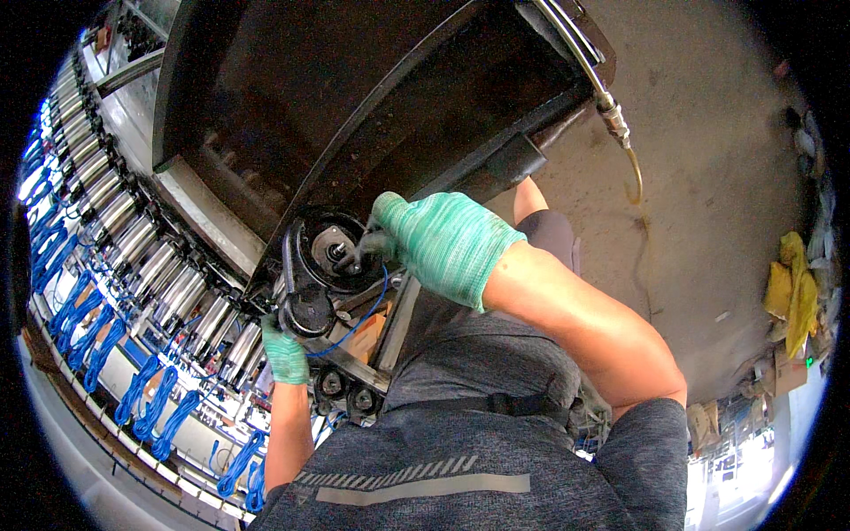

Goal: The person assembles a cylindrical pump by connecting a blue hose and securing a black cap. They repeatedly test the assembly by pulling the rod and placing the unit into a metal tray. The person also handles a bundle of blue hoses and interacts briefly with a coworker.

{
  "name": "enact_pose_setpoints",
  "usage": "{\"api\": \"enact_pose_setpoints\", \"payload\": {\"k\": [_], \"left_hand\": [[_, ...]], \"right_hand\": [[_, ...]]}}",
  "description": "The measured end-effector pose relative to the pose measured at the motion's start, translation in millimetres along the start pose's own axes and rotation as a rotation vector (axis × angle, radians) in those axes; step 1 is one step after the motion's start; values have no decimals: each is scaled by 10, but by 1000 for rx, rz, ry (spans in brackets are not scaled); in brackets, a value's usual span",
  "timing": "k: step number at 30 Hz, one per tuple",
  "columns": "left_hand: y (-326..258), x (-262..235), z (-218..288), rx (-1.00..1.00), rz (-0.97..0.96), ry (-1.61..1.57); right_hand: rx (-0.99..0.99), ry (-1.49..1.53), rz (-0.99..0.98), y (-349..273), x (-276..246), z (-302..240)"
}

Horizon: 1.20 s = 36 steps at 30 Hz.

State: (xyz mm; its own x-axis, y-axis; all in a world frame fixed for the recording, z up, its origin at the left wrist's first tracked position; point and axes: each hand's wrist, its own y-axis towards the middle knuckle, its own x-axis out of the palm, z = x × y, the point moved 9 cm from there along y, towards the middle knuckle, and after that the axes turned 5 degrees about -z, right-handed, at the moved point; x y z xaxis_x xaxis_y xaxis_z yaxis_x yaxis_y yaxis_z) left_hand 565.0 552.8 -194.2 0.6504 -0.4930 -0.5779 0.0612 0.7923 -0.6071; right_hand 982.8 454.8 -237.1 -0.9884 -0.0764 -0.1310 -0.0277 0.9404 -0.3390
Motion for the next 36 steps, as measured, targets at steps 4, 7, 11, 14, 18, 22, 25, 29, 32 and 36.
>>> {"api": "enact_pose_setpoints", "payload": {"k": [4, 7, 11, 14, 18, 22, 25, 29, 32, 36], "left_hand": [[7, -7, 25, -5, 39, 48], [10, -8, 63, -1, 41, 85], [2, 19, 62, -8, 52, 26], [-5, 59, 102, -23, 38, -41], [-20, 87, 163, 14, 44, -94], [-5, 83, 124, -25, 33, -99], [18, 59, 86, -15, 26, -97], [-3, 62, 70, -36, 22, -111], [-4, 65, 70, -13, 28, -119], [8, 83, 89, -15, 33, -136]], "right_hand": [[72, -229, -14, 43, 15, -9], [73, -241, 22, 70, 28, 23], [45, -109, 40, 72, 36, 2], [-19, 8, 55, 67, 27, 1], [86, 81, -101, 112, 119, 111], [106, -193, -204, 81, 42, 0], [-174, -249, -92, 27, -10, -147], [-326, -367, -75, 71, -29, -252], [-218, -528, -271, 177, 79, -237], [-77, -362, -224, 218, 16, -246]]}}
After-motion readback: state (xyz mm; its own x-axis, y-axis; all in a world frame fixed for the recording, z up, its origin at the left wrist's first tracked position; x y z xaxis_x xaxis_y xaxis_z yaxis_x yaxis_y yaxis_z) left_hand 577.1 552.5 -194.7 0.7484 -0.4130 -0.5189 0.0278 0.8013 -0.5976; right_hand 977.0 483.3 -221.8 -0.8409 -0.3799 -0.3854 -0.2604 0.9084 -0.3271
